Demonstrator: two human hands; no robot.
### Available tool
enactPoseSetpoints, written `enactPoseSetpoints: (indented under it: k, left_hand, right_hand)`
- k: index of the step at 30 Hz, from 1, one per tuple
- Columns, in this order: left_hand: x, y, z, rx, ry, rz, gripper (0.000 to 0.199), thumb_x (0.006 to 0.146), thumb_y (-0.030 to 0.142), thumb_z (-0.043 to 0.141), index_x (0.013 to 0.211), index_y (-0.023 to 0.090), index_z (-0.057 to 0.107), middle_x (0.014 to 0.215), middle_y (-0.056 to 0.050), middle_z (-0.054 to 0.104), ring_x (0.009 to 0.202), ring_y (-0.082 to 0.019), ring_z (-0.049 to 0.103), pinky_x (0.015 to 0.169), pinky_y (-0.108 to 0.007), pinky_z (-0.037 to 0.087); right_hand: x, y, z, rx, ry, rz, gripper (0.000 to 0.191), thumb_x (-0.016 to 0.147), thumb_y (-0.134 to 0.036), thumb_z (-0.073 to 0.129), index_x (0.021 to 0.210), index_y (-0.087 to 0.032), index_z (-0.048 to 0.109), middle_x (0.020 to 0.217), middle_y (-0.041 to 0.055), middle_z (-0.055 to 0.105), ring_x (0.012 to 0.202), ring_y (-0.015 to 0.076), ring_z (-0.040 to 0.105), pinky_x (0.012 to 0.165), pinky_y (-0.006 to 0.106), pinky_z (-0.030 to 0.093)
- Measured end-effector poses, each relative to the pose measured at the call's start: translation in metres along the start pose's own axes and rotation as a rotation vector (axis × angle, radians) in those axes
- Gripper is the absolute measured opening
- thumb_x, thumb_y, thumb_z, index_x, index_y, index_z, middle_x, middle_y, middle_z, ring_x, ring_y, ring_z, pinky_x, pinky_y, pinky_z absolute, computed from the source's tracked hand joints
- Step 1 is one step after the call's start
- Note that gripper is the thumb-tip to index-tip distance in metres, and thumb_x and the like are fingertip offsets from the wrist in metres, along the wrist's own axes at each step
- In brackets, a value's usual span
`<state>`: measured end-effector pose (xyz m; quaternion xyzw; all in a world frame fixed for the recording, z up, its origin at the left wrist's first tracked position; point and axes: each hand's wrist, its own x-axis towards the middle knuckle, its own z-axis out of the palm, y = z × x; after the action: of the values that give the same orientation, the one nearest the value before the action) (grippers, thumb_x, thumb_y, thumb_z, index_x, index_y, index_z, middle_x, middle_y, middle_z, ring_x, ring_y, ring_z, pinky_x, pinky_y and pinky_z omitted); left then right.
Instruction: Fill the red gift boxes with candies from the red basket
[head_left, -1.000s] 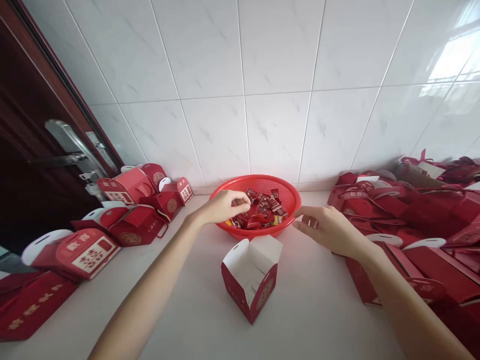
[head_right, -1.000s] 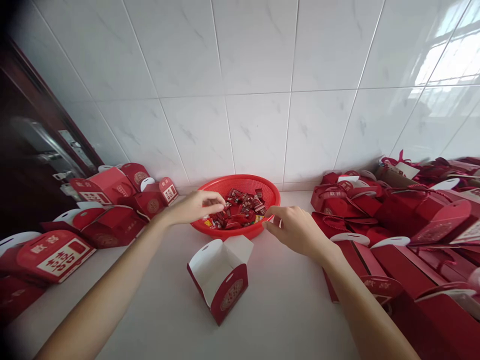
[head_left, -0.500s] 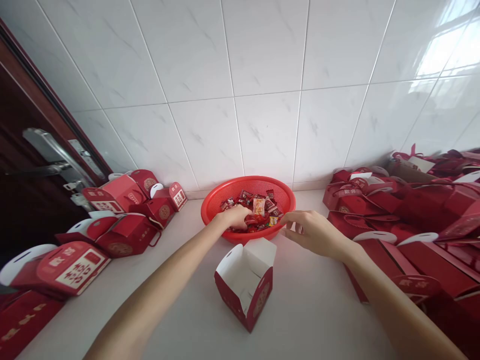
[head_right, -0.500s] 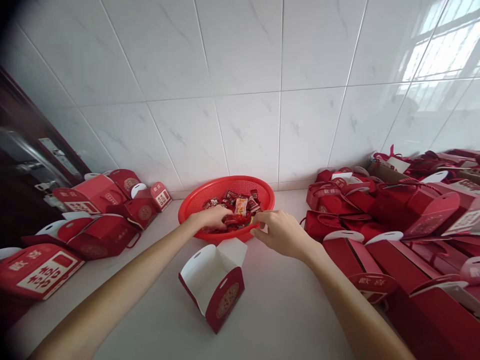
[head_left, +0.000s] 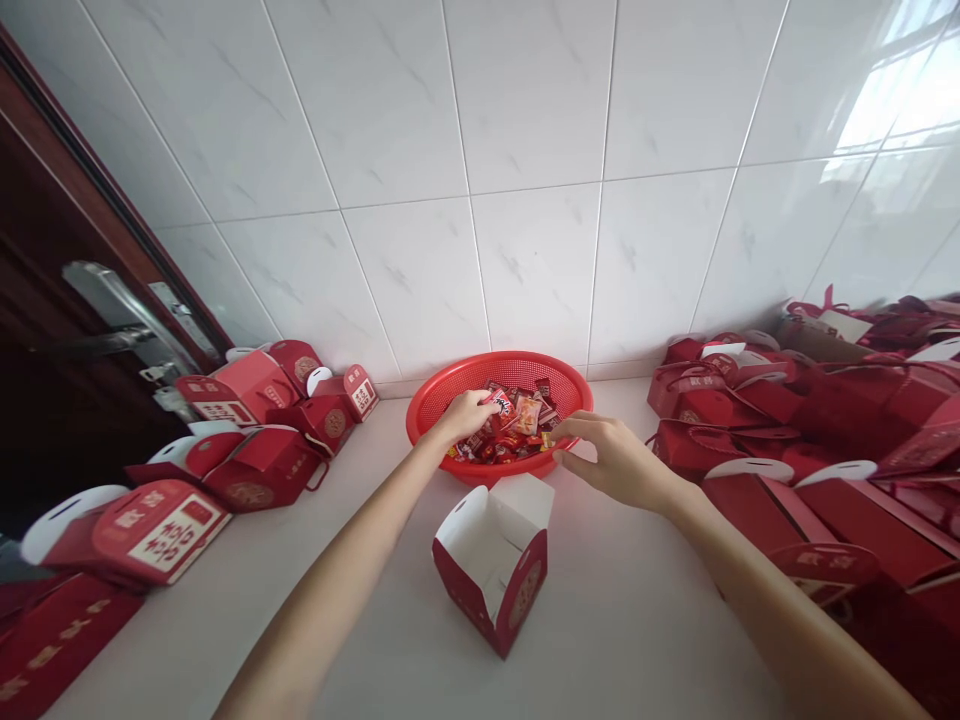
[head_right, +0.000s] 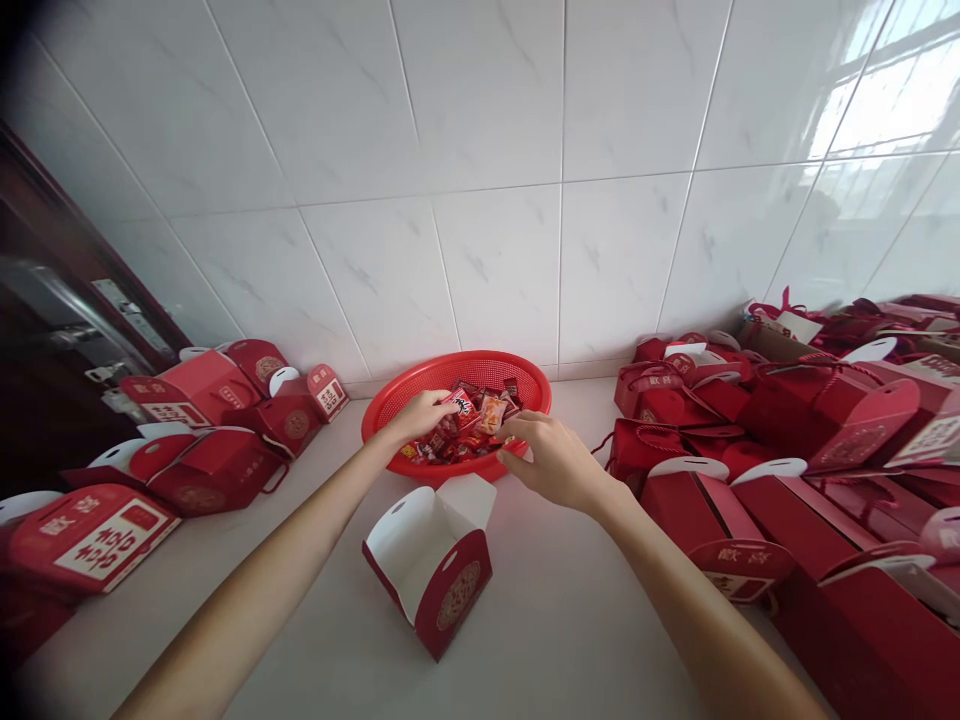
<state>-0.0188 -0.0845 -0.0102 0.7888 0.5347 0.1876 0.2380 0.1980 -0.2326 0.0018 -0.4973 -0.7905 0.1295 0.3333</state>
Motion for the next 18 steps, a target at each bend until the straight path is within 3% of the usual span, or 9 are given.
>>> enactPoseSetpoints:
  k: [5,13,18]
  left_hand:
    - [0.002,-0.001,-0.001,0.103,0.076,-0.053,0.029,0.098,0.040,0.059,0.109,0.014,0.066,0.105,-0.006,0.068,0.091,-0.019,0.067,0.081,-0.038,0.058]
    - [-0.002,-0.007,0.007,0.228,-0.074,0.032,0.030,0.097,0.034,0.062,0.122,0.017,0.063,0.127,-0.010,0.063,0.110,-0.023,0.064,0.094,-0.046,0.055]
    - [-0.005,-0.007,0.008,0.317,-0.082,0.046,0.035,0.096,0.033,0.062,0.127,0.018,0.060,0.133,-0.011,0.060,0.117,-0.026,0.061,0.098,-0.049,0.053]
  right_hand:
    - [0.009,0.004,0.002,0.255,0.194,0.086,0.014,0.082,-0.023,0.064,0.091,-0.023,0.075,0.097,0.0052,0.077,0.085,0.0229,0.070,0.081,0.037,0.053]
    - [0.052,0.018,0.012,0.469,0.436,0.243,0.020,0.080,-0.029,0.059,0.093,-0.019,0.071,0.094,0.0074,0.076,0.081,0.0217,0.071,0.072,0.033,0.056]
    - [0.079,0.030,0.028,0.557,0.472,0.335,0.016,0.083,-0.024,0.061,0.094,-0.016,0.070,0.084,0.0045,0.073,0.072,0.0192,0.070,0.071,0.033,0.056]
